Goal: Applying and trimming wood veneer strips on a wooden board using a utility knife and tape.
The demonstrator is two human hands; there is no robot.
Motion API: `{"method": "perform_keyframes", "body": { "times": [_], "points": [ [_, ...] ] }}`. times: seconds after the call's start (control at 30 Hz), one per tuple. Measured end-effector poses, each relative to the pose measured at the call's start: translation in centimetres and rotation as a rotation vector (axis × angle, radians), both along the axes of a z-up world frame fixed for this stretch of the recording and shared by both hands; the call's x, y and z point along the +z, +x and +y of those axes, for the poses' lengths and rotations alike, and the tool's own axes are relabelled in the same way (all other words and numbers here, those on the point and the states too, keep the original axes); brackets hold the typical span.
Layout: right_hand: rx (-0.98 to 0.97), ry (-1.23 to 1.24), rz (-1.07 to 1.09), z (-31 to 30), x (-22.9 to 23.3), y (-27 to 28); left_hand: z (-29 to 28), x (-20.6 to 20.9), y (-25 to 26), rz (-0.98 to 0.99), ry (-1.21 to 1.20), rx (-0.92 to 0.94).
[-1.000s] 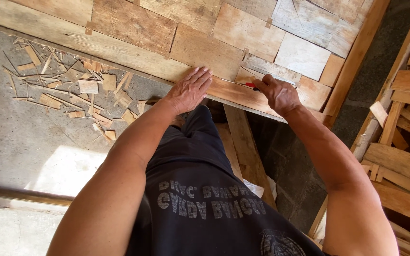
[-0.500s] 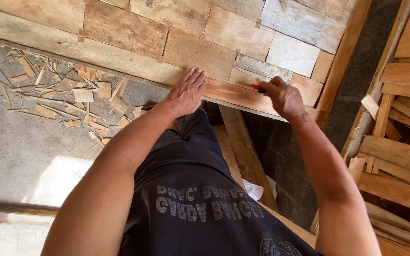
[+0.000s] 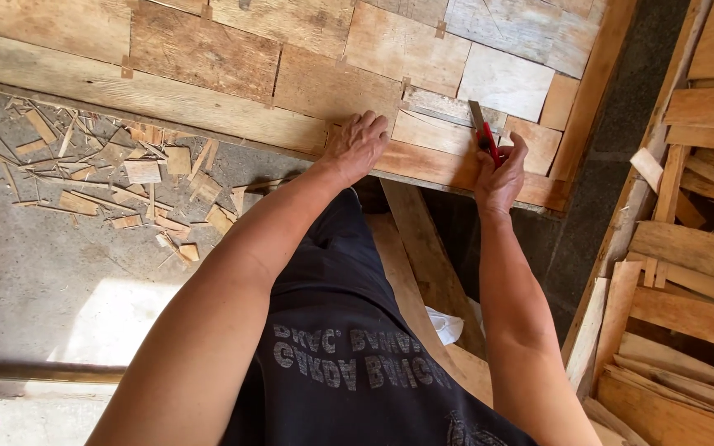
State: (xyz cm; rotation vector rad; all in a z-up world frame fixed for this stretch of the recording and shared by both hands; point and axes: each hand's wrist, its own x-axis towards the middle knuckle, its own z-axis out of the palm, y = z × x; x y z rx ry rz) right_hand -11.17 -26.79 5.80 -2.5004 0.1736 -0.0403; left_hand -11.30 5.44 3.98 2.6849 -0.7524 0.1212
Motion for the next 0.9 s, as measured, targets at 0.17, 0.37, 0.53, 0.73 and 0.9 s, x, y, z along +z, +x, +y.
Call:
{"method": "perform_keyframes", "body": {
  "times": [0.17,0.37,0.53,0.73,0.9],
  "points": [
    [0.012,-0.19,-0.321,2.4,2.7,0.1,0.7,1.0,0.1,0.172,-0.032,0.024],
    [0.268,0.084,-0.074,6.1,1.9,1.1,1.3,2.3,0.5,0.148,-0.081,0.02],
    [0.503,0.184,0.374,11.7,5.2,2.7,2.0,-2.2,-1.2,0.005,0.108,-0.13],
    [0.587,-0.006,0.408,13.7,4.1,4.5,2.6,-0.3,-2.7,0.135,0.07,-0.206],
    [0.566,-0.047,0.316,14.0,3.7,4.6,2.1,-2.0,-3.3,0.123,0.002,-0.169]
  ]
}}
